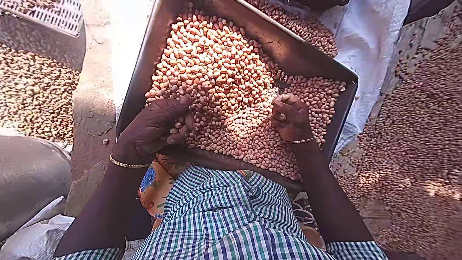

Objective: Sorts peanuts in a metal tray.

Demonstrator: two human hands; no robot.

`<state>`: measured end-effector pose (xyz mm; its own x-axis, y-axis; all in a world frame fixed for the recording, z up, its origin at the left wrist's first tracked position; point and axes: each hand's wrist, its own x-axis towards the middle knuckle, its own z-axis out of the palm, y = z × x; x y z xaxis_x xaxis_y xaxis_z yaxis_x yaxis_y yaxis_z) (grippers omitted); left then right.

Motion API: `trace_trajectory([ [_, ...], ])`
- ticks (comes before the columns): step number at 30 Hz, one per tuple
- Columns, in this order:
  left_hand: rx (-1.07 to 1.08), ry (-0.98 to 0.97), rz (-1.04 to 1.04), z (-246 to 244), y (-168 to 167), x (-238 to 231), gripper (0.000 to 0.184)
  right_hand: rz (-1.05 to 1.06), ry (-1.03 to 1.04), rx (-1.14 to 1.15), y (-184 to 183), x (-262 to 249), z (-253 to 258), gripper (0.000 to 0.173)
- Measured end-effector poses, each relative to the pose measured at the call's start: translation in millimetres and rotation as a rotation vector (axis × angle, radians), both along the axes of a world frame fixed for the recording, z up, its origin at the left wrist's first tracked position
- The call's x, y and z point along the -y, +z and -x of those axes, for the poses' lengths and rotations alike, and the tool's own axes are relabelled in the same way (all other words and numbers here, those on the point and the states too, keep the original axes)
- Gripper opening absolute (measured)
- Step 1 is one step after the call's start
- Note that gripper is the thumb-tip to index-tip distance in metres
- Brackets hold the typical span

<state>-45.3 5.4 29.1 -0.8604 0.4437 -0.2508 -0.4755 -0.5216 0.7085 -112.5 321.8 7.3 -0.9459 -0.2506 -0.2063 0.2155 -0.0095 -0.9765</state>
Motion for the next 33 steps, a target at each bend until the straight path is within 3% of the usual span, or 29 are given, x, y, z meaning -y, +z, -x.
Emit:
trace_trajectory([
  [2,-0.006,0.012,0.014,-1,1,0,0.051,-0.446,0.106,-0.144,4,15,-2,0.006],
  [4,-0.013,0.034,0.017,-2,1,0,0.050,-0.888,0.262,-0.337,5,28,-8,0.015],
  [6,-0.016,0.042,0.020,-3,0,0,0.051,-1.123,0.391,-0.432,3,35,-13,0.022],
  [8,-0.015,0.038,0.012,-3,-1,0,0.050,-1.219,0.475,-0.532,2,37,-14,0.021],
  [11,-0.007,0.055,0.001,-5,0,-1,0.048,-1.061,0.479,-0.555,4,30,-6,0.017],
  [13,0.011,0.079,0.000,-5,1,-1,0.050,-0.546,0.243,-0.335,3,10,5,0.011],
  [15,0.012,0.093,-0.002,-7,2,0,0.050,0.079,0.001,-0.060,4,-7,10,0.029],
  [17,0.009,0.074,0.002,-7,1,0,0.048,0.240,-0.038,-0.003,8,-23,12,0.033],
  [19,0.006,0.053,0.015,-4,0,0,0.047,0.111,-0.067,-0.043,12,-24,11,0.029],
  [22,0.026,0.070,0.031,-5,1,0,0.047,-0.566,0.027,-0.190,17,-14,5,0.005],
  [24,0.030,0.097,0.048,-7,1,0,0.048,-0.971,0.168,-0.287,15,-5,-2,0.017],
  [27,0.035,0.092,0.047,-6,1,-1,0.048,-1.241,0.298,-0.342,9,4,-10,0.023],
  [30,0.029,0.080,0.049,-5,1,0,0.048,-1.299,0.382,-0.324,11,7,-8,0.024],
  [32,0.019,0.073,0.036,-6,1,0,0.048,-1.043,0.272,-0.318,12,-4,-4,0.018],
  [33,0.014,0.075,0.026,-6,0,0,0.048,-0.773,0.152,-0.267,12,-12,-3,0.012],
])
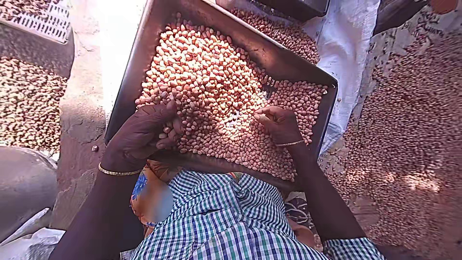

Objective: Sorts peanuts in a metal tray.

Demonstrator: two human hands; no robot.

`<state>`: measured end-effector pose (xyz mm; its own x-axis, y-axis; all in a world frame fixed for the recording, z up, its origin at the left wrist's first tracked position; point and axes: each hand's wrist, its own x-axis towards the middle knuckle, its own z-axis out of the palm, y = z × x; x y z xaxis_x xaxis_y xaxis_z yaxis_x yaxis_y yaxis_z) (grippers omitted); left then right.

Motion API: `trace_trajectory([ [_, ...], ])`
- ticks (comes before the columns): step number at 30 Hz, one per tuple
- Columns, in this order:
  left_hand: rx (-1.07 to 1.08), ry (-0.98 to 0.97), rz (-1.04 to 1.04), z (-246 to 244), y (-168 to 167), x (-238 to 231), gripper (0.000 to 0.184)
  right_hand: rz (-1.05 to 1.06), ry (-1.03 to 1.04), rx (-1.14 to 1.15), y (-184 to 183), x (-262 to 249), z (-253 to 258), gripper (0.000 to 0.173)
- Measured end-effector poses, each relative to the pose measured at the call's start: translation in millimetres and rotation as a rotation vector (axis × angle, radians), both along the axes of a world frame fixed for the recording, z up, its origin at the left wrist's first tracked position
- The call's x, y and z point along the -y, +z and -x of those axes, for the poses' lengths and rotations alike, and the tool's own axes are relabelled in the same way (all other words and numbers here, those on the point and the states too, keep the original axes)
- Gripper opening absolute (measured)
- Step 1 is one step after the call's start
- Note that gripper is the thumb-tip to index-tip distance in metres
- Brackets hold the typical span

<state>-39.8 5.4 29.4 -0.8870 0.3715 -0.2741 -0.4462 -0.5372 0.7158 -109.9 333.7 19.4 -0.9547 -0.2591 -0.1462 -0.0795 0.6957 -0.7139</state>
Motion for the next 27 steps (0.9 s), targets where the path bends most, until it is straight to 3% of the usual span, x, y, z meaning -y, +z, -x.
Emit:
trace_trajectory([
  [2,0.005,0.011,-0.020,-1,0,1,0.048,0.717,-0.204,0.174,4,-4,1,0.023],
  [3,0.009,0.007,-0.029,-2,-1,1,0.047,0.908,-0.234,0.266,7,-6,1,0.028],
  [5,-0.007,-0.009,-0.034,1,0,0,0.047,1.010,-0.169,0.384,10,-8,4,0.032],
  [7,-0.023,-0.011,-0.044,2,-1,-1,0.049,0.828,-0.142,0.482,18,3,5,0.038],
  [9,-0.031,-0.002,-0.070,2,-1,-3,0.049,0.435,-0.052,0.523,29,15,4,0.039],
  [12,-0.034,0.005,-0.150,4,0,-4,0.048,-0.176,0.287,0.524,34,29,20,0.038],
  [14,-0.003,0.013,-0.188,6,2,-5,0.050,-0.394,0.444,0.494,45,52,40,0.040],
  [16,0.020,0.016,-0.180,7,5,-6,0.050,-0.420,0.536,0.368,62,98,62,0.042],
  [18,0.040,0.037,-0.139,7,9,-6,0.050,-0.261,0.600,0.125,83,170,84,0.041],
  [20,0.057,0.052,-0.115,8,11,-6,0.048,-0.107,0.657,-0.052,111,259,106,0.026],
  [22,0.054,0.075,-0.113,8,11,-6,0.047,-0.099,0.683,-0.151,147,328,126,0.051],
  [24,0.058,0.094,-0.128,8,10,-5,0.046,-0.042,0.632,-0.310,171,345,137,0.050],
  [27,0.053,0.111,-0.172,7,6,-6,0.046,0.078,0.545,-0.508,163,273,134,0.037],
])
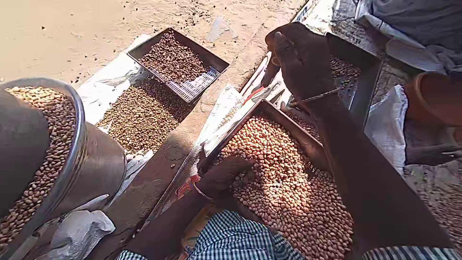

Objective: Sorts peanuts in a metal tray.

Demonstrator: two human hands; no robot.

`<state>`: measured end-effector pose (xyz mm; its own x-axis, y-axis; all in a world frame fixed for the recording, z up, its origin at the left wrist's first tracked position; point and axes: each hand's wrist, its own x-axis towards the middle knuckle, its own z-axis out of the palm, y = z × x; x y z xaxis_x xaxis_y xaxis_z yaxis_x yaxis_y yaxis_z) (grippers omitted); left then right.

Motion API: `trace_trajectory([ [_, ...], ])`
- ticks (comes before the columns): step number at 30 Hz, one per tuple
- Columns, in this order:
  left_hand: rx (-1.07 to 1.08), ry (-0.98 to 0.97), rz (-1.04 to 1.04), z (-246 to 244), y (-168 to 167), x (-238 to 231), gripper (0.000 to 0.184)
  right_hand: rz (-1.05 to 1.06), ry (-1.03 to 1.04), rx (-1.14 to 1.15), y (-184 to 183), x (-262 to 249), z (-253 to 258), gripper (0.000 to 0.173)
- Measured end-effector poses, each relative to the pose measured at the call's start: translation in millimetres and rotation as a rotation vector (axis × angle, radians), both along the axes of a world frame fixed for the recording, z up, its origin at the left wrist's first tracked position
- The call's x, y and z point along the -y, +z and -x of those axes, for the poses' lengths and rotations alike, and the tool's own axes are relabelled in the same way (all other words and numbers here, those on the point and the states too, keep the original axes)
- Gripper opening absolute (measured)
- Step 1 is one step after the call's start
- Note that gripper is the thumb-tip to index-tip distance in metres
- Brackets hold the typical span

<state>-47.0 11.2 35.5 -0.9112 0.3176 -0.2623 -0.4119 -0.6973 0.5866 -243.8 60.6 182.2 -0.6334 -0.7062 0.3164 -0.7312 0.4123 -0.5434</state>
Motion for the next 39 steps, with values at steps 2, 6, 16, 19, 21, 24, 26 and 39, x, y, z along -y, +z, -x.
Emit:
trace_trajectory([
  [2,0.002,0.001,-0.019,0,-2,-1,0.048,0.000,-0.086,-0.022,-41,-89,-14,0.037],
  [6,0.047,-0.014,-0.017,-4,-8,3,0.048,-0.121,-0.321,0.057,-148,-244,-47,0.033],
  [16,0.022,-0.023,0.147,-6,-12,8,0.046,0.087,-0.029,0.246,-216,-268,-75,0.021],
  [19,0.004,-0.049,0.121,-7,-13,10,0.045,0.174,0.128,0.353,-210,-251,-119,0.022],
  [21,0.001,-0.075,0.131,-7,-13,10,0.050,0.184,0.249,0.381,-210,-234,-149,0.025],
  [24,0.015,-0.067,0.166,-8,-12,9,0.050,0.122,0.397,0.366,-206,-207,-173,0.027],
  [26,0.006,-0.063,0.183,-8,-13,9,0.048,0.086,0.402,0.294,-206,-202,-179,0.024],
  [39,-0.067,-0.103,0.195,-7,-18,13,0.046,-0.494,0.230,0.232,-119,-380,-145,0.021],
])
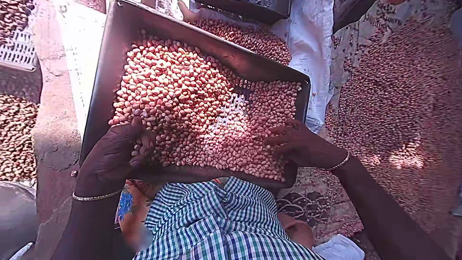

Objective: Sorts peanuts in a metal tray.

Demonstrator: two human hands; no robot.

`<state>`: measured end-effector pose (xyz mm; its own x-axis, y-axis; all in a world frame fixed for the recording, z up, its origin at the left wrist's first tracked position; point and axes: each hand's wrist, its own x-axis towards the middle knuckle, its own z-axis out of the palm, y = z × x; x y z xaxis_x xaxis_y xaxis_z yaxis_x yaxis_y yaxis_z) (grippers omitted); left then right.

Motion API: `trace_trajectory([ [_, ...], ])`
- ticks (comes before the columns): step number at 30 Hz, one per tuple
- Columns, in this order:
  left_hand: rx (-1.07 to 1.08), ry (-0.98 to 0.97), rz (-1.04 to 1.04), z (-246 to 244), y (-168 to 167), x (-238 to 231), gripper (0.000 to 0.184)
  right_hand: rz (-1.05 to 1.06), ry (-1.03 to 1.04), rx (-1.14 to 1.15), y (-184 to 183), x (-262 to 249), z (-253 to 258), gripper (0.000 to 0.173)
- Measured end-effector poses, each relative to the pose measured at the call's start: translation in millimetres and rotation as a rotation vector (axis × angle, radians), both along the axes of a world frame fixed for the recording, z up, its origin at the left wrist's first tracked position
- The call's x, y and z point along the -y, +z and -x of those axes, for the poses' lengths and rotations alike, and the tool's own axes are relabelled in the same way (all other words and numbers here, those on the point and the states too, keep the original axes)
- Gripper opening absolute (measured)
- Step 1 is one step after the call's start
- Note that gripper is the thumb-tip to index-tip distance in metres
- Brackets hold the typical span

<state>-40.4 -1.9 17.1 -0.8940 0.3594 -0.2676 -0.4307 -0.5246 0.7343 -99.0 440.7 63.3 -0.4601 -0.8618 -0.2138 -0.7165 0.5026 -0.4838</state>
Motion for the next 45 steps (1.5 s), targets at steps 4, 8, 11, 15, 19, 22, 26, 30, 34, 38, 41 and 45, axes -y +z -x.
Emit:
trace_trajectory([
  [4,0.005,-0.005,0.020,0,0,-1,0.046,0.346,-0.390,-0.094,-19,57,11,0.024],
  [8,0.037,0.033,0.022,-1,5,-3,0.045,0.448,-0.644,0.007,-44,109,-2,0.018],
  [11,0.018,0.003,-0.039,0,3,-2,0.042,0.370,-0.639,-0.059,-53,116,-11,0.018],
  [15,0.023,0.005,-0.045,-1,5,-3,0.044,0.283,-0.507,-0.206,-76,120,-11,0.017],
  [19,0.017,0.027,-0.052,0,7,-5,0.045,0.527,-0.758,0.129,-66,114,-5,0.011],
  [22,0.025,0.033,-0.014,-3,7,-4,0.047,0.863,-1.013,0.639,-55,103,-3,0.023],
  [26,0.031,0.025,0.009,-1,9,-5,0.048,0.335,-0.802,0.401,-41,115,-31,0.014],
  [30,0.045,0.051,0.018,-3,11,-6,0.049,0.257,-0.619,0.090,-50,122,-45,0.011],
  [34,0.008,0.045,0.039,-3,11,-6,0.048,0.815,-0.997,0.703,-53,112,-26,0.022],
  [38,-0.006,0.040,0.040,-2,12,-7,0.048,0.464,-0.963,0.435,-50,140,-9,0.009],
  [41,0.027,0.059,0.019,-3,13,-7,0.050,0.085,-0.668,0.045,-34,156,-20,0.017],
  [45,0.007,0.053,-0.019,-3,12,-7,0.048,0.209,-0.588,-0.094,-32,160,-25,0.014],
])
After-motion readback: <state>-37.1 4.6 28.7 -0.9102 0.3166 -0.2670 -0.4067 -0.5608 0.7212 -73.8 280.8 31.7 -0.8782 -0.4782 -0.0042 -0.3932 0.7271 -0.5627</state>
